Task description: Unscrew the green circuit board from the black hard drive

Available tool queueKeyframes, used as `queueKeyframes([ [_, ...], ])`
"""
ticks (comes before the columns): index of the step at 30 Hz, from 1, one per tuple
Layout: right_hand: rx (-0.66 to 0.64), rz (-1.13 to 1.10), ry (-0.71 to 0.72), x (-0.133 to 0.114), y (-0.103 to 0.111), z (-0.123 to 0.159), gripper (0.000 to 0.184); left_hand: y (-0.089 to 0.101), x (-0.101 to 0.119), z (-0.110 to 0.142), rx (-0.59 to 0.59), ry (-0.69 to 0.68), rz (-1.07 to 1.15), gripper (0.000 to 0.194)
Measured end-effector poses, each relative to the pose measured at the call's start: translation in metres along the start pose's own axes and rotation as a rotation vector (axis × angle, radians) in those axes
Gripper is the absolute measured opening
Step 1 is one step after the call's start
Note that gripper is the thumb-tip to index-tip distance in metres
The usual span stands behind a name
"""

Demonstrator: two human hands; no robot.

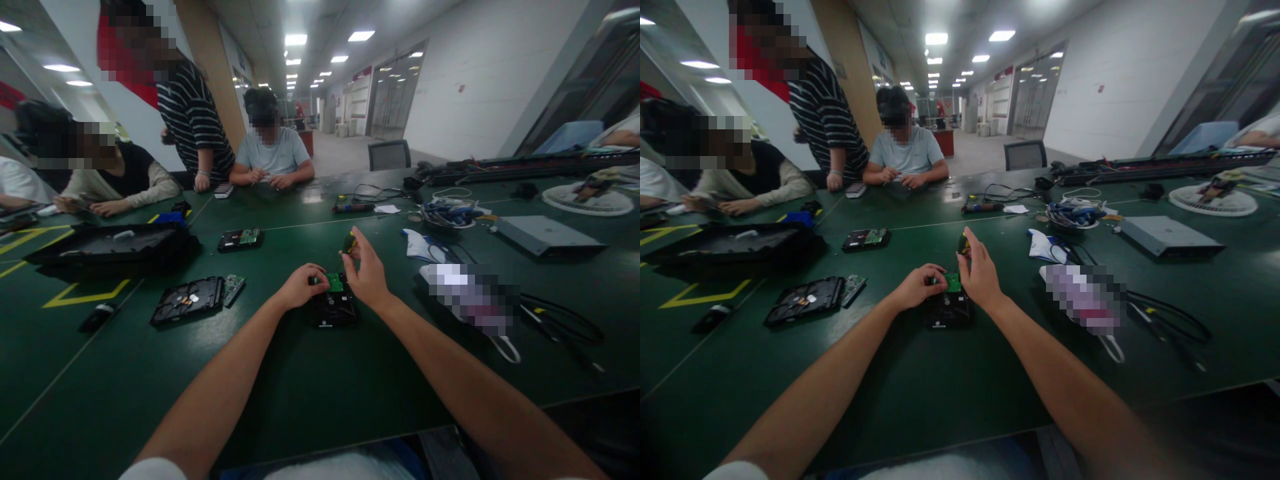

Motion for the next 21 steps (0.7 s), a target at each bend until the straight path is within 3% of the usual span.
queueKeyframes([
  [21, -0.004, -0.005, 0.061, -0.0079, 0.0026, -0.0017, 0.058, 0.0014, 0.0042, 0.0002, -0.012, 0.015, -0.006, 0.003],
])
Point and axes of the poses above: each hand's wrist, its own z-axis away from the middle knuckle, its own y-axis out of the back of the hand, x = y × z, the point moved 1 cm from there along -z, towards the middle knuckle, and after that the axes turned 1 degree about -z, right-handed, at the moved point
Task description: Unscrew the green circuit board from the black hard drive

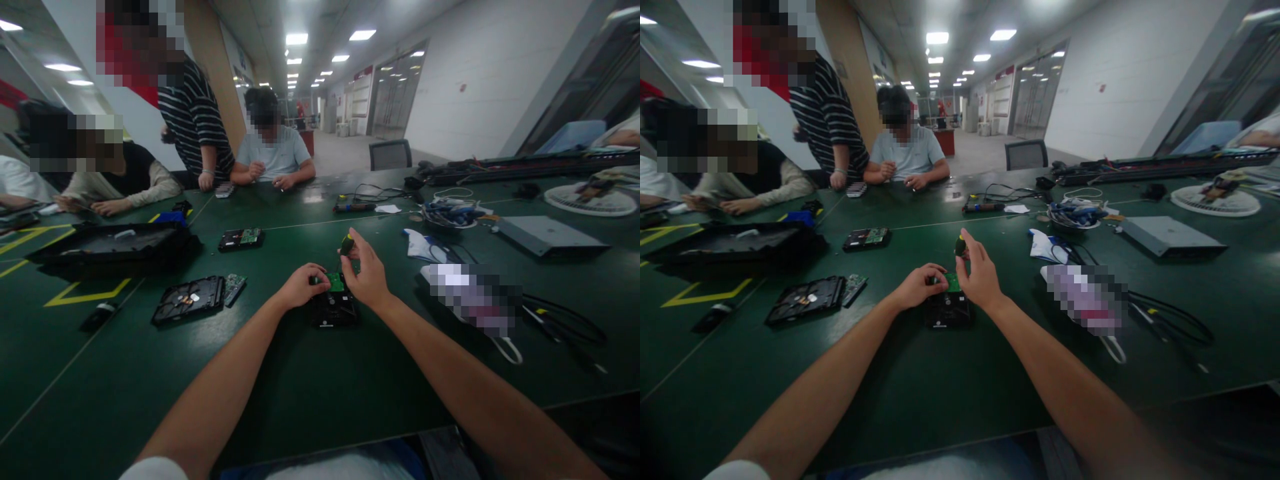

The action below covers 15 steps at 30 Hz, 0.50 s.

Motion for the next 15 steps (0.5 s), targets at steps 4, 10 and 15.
queueKeyframes([
  [4, 0.004, 0.029, -0.005, -0.0001, 0.0009, -0.0002, 0.056, -0.0004, -0.0005, 0.0001, 0.004, -0.002, -0.001, 0.004],
  [10, -0.005, 0.033, 0.017, -0.0006, 0.0019, -0.0014, 0.055, -0.0012, -0.0020, 0.0001, 0.005, -0.006, 0.002, 0.005],
  [15, 0.006, 0.035, -0.007, 0.0000, 0.0018, -0.0015, 0.052, -0.0013, -0.0027, 0.0003, 0.009, -0.005, -0.007, 0.004],
])
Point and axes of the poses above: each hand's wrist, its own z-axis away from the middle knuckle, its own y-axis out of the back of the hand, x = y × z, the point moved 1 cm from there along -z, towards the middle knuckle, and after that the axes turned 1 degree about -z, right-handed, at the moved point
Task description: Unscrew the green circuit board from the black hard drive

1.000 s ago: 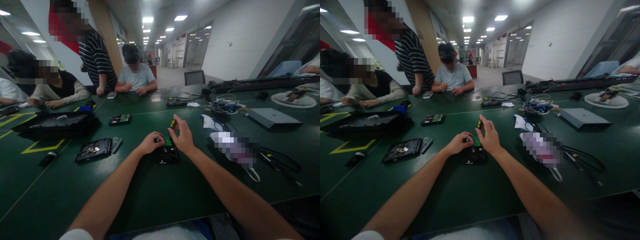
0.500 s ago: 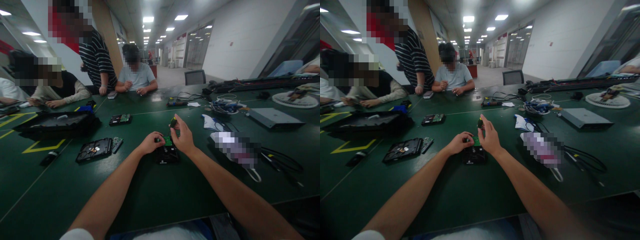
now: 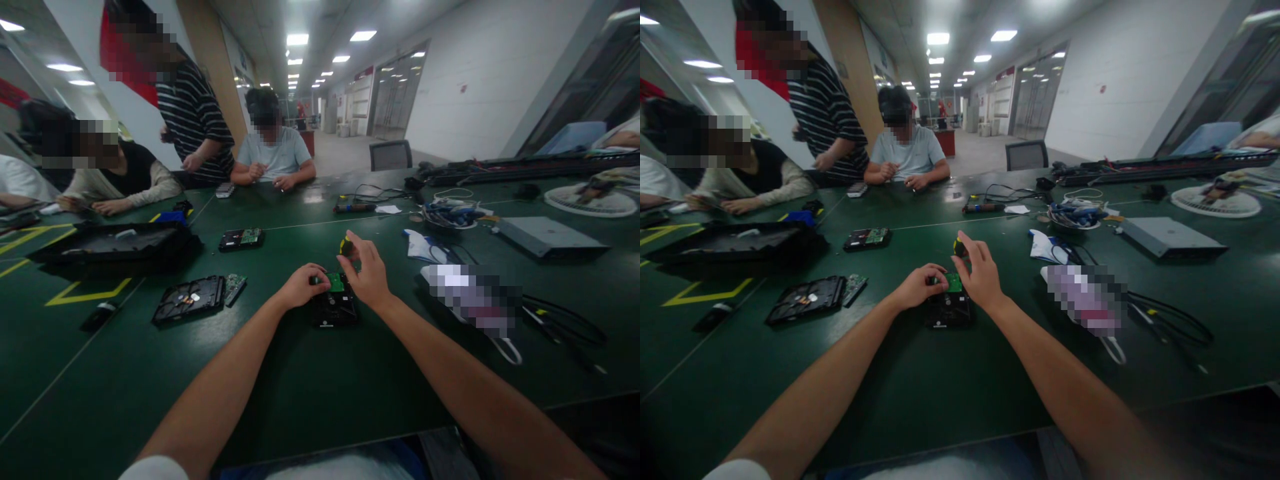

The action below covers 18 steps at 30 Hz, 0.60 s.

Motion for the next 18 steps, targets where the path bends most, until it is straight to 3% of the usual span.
queueKeyframes([
  [18, 0.008, -0.011, -0.003, 0.0031, -0.0015, 0.0008, 0.057, 0.0004, 0.0004, 0.0000, -0.016, 0.001, 0.001, 0.007],
])
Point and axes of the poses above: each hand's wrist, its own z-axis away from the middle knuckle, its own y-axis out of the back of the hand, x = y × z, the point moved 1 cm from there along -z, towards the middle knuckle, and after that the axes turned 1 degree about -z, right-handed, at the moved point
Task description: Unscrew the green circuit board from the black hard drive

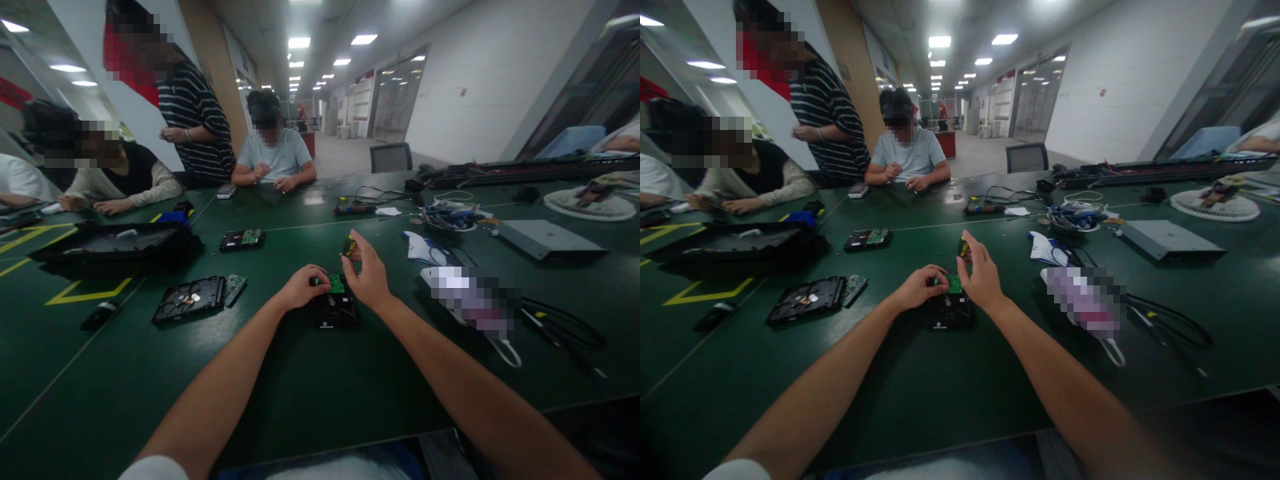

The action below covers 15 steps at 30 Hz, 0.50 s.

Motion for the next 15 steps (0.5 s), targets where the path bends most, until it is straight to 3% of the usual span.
queueKeyframes([
  [15, 0.010, 0.000, 0.031, -0.0009, 0.0007, -0.0001, 0.056, -0.0002, -0.0003, 0.0006, 0.023, -0.008, 0.001, 0.006],
])
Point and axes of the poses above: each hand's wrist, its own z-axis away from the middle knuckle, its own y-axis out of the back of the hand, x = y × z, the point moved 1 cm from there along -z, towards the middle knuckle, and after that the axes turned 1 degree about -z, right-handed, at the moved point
